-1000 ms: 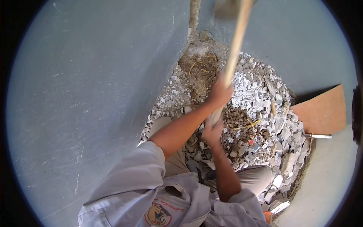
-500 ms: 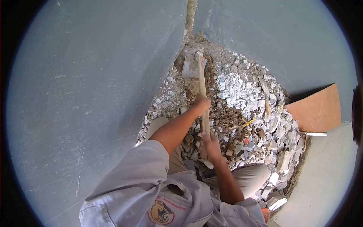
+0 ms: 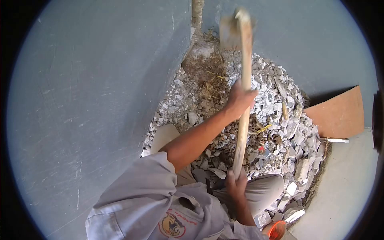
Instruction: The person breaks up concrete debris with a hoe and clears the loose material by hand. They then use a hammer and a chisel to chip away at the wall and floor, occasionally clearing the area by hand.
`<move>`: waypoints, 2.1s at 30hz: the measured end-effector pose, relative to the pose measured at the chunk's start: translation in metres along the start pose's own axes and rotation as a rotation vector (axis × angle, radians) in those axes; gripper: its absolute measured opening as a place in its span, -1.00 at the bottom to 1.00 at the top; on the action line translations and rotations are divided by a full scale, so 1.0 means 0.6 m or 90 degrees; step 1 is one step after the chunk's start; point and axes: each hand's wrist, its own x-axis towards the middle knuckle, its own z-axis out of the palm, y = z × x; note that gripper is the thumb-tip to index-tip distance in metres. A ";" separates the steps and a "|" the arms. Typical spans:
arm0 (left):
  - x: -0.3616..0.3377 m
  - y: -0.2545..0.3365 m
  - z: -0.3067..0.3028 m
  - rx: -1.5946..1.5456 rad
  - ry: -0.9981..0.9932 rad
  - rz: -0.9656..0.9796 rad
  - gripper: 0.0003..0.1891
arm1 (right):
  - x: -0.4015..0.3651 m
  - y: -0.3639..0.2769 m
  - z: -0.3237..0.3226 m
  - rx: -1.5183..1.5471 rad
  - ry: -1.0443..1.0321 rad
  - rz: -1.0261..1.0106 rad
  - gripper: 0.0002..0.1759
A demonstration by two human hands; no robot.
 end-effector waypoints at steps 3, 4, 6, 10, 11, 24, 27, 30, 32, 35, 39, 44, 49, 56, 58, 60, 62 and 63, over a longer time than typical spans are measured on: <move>0.042 0.063 -0.008 0.169 0.008 0.116 -0.45 | 0.145 -0.046 0.100 0.156 0.019 -0.005 -0.71; 0.048 0.068 -0.016 0.228 0.025 0.135 -0.43 | 0.194 -0.058 0.128 0.221 -0.003 0.001 -0.74; 0.060 0.033 -0.055 0.367 0.091 0.139 -0.43 | 0.257 -0.052 0.173 0.291 -0.044 0.017 -0.75; 0.057 -0.170 -0.180 0.536 0.211 0.063 -0.43 | 0.220 0.039 0.236 0.229 -0.097 0.183 -0.69; 0.029 -0.277 -0.224 0.556 0.227 0.021 -0.45 | 0.172 0.066 0.237 0.219 -0.102 0.279 -0.66; 0.009 -0.170 -0.139 -0.063 0.121 -0.326 -0.72 | -0.072 -0.018 0.005 0.030 -0.075 0.268 -0.69; 0.003 -0.120 -0.079 -0.055 0.033 -0.153 -0.60 | -0.060 0.039 0.011 -0.001 -0.034 0.157 -0.70; 0.024 0.027 -0.036 0.098 0.008 0.042 -0.52 | 0.044 0.026 0.086 0.096 0.010 0.073 -0.70; 0.038 0.053 -0.038 0.229 0.049 0.162 -0.48 | 0.140 0.012 0.143 0.208 0.007 0.022 -0.71; 0.062 0.000 -0.079 0.408 0.122 0.184 -0.43 | 0.254 -0.006 0.211 0.308 -0.025 0.012 -0.70; 0.051 -0.183 -0.216 0.524 0.188 -0.005 -0.39 | 0.248 0.083 0.294 0.292 -0.081 0.212 -0.66; 0.029 -0.289 -0.242 0.461 0.168 -0.161 -0.69 | 0.161 0.026 0.194 0.201 -0.111 0.352 -0.63; 0.016 -0.227 -0.205 -0.063 0.095 -0.275 -0.73 | -0.017 0.016 0.113 -0.122 -0.074 0.015 -0.62; 0.051 -0.067 -0.111 0.156 0.013 0.008 -0.47 | 0.080 0.045 0.176 0.161 -0.007 0.102 -0.63; 0.070 -0.049 -0.114 0.283 0.045 0.097 -0.46 | 0.175 0.035 0.213 0.256 -0.011 0.083 -0.61; 0.075 -0.043 -0.129 0.414 0.105 0.150 -0.44 | 0.249 0.035 0.246 0.320 -0.030 0.105 -0.58; 0.071 -0.091 -0.172 0.489 0.151 0.042 -0.43 | 0.290 0.058 0.287 0.366 -0.039 0.141 -0.56; 0.069 -0.131 -0.202 0.525 0.173 -0.013 -0.42 | 0.288 0.071 0.302 0.343 -0.057 0.210 -0.56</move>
